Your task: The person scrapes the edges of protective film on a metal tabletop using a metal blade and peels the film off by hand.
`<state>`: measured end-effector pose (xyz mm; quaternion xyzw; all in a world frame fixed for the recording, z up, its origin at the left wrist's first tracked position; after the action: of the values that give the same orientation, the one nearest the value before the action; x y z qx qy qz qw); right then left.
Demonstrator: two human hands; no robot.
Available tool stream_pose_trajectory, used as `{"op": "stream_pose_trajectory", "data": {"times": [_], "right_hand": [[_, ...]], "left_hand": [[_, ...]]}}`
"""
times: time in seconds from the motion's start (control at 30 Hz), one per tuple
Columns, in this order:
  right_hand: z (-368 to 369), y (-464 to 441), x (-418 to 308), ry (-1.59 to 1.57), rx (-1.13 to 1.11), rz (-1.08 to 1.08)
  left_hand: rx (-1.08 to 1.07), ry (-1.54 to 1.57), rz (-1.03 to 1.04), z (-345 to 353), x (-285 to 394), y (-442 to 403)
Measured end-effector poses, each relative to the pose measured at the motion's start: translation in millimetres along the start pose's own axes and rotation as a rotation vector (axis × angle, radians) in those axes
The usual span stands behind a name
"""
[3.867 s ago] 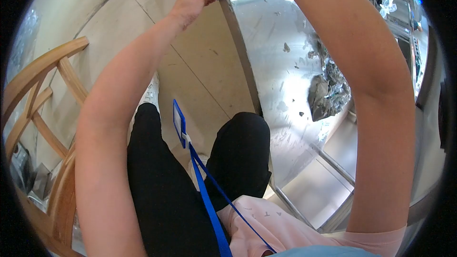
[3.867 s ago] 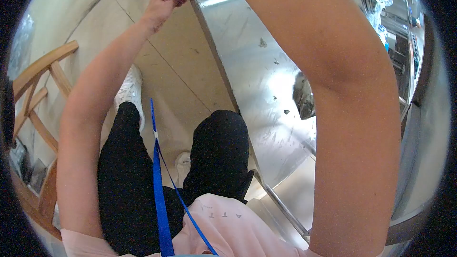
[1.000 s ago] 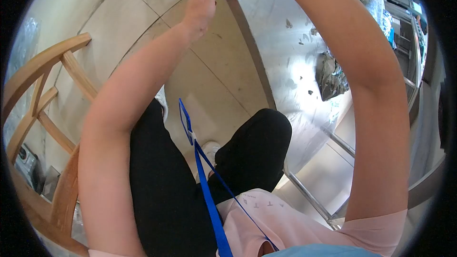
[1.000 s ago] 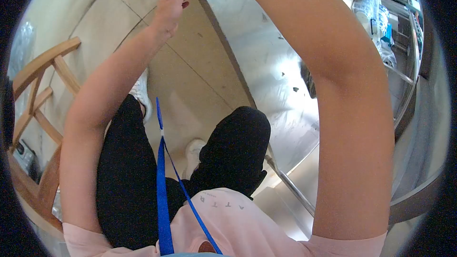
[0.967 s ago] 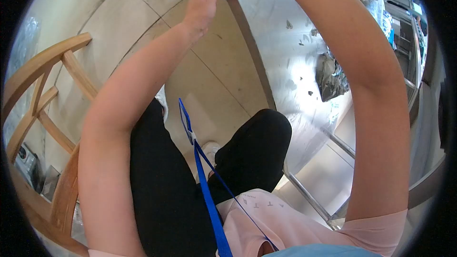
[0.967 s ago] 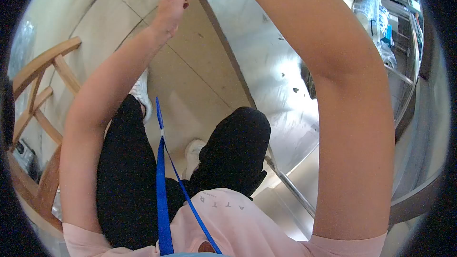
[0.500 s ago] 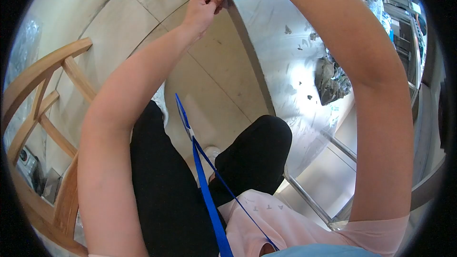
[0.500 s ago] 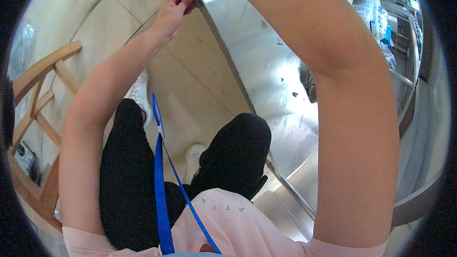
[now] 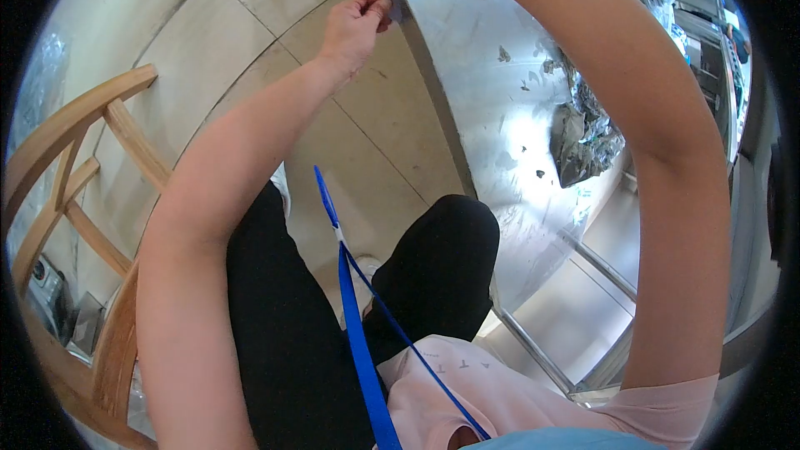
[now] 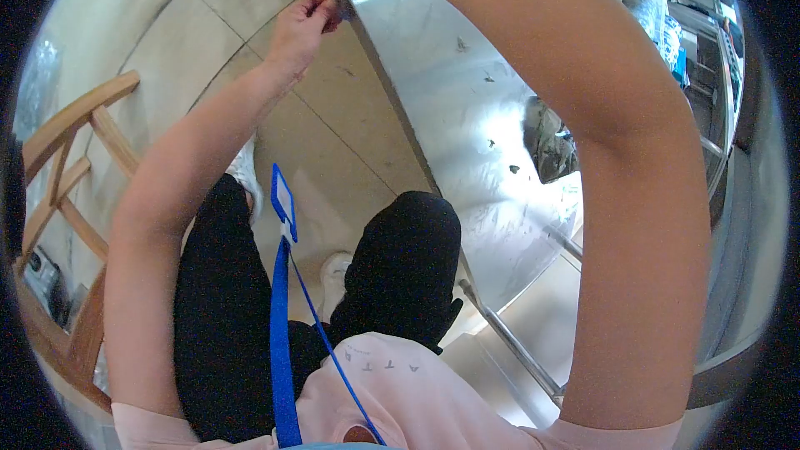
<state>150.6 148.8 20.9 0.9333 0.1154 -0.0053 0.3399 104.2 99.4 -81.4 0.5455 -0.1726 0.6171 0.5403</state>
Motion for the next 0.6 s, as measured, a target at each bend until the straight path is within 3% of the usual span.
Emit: {"op": "stream_pose_trajectory", "data": {"times": [0.6], "right_hand": [[-3,21,2,-0.203,0.13,0.106]], "left_hand": [[0.013,-0.008,0.013,2,-4,2]]}}
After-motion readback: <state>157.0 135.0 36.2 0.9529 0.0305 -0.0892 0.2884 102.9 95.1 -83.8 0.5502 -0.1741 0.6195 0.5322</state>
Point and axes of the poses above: each hand's wrist, its own y-axis away from the middle knuckle, its own z-axis out of the palm, x = y × z, the point moved 9 cm from there along -y, towards the middle knuckle
